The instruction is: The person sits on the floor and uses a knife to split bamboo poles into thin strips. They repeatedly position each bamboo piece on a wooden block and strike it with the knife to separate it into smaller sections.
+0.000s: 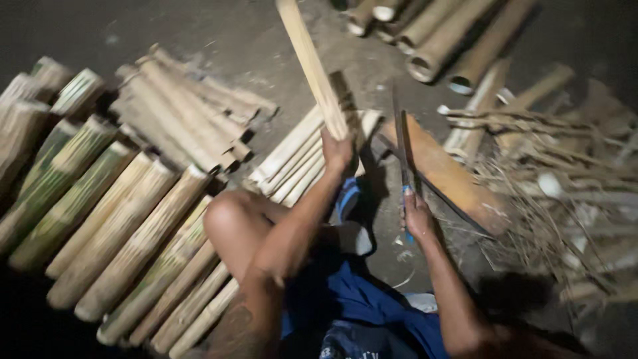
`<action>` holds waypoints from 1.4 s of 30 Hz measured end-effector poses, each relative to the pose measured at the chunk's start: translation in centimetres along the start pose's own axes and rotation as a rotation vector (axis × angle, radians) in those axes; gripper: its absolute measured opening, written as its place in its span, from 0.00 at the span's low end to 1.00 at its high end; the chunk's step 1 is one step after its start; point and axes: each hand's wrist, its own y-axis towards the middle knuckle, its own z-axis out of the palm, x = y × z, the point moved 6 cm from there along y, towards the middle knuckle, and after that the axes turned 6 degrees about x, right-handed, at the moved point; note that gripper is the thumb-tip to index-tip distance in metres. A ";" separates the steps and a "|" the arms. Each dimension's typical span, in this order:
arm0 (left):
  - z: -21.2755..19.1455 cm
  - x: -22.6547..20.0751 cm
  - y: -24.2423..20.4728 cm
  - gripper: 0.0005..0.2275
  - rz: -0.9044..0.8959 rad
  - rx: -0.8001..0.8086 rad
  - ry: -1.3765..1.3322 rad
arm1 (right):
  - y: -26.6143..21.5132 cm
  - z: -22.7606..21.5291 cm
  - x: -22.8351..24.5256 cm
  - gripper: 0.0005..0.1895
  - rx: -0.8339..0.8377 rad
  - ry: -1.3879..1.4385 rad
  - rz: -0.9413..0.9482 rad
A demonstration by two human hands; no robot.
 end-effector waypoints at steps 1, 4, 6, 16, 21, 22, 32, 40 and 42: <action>-0.7 2.9 -1.2 0.27 -0.220 -0.027 -0.170 | -0.3 1.3 0.8 0.22 0.031 -0.021 0.007; -4.3 7.3 -2.6 0.26 -0.475 -0.130 -0.130 | -0.6 4.5 2.7 0.23 0.094 -0.251 0.035; -6.6 8.8 -2.8 0.25 -0.534 -0.182 0.024 | -1.0 6.1 2.4 0.23 0.126 -0.266 0.086; -18.8 7.9 14.0 0.36 -0.455 -0.279 0.147 | -0.1 9.5 3.0 0.22 0.204 -0.333 0.071; -19.1 13.8 14.1 0.40 -0.379 -0.218 0.309 | 0.7 10.0 3.9 0.20 0.183 -0.313 0.116; -17.5 15.7 13.0 0.38 -0.366 -0.111 0.361 | 0.8 10.1 3.7 0.20 0.181 -0.320 0.121; -6.8 19.1 4.5 0.19 -0.385 0.490 0.660 | 1.1 9.2 1.7 0.17 0.224 -0.205 0.201; -0.1 18.5 -1.8 0.21 -0.204 0.723 0.730 | 0.7 8.1 3.4 0.16 0.143 -0.245 0.160; 0.6 18.8 -1.7 0.16 -0.148 0.668 0.764 | 0.2 7.7 4.1 0.16 0.137 -0.226 0.150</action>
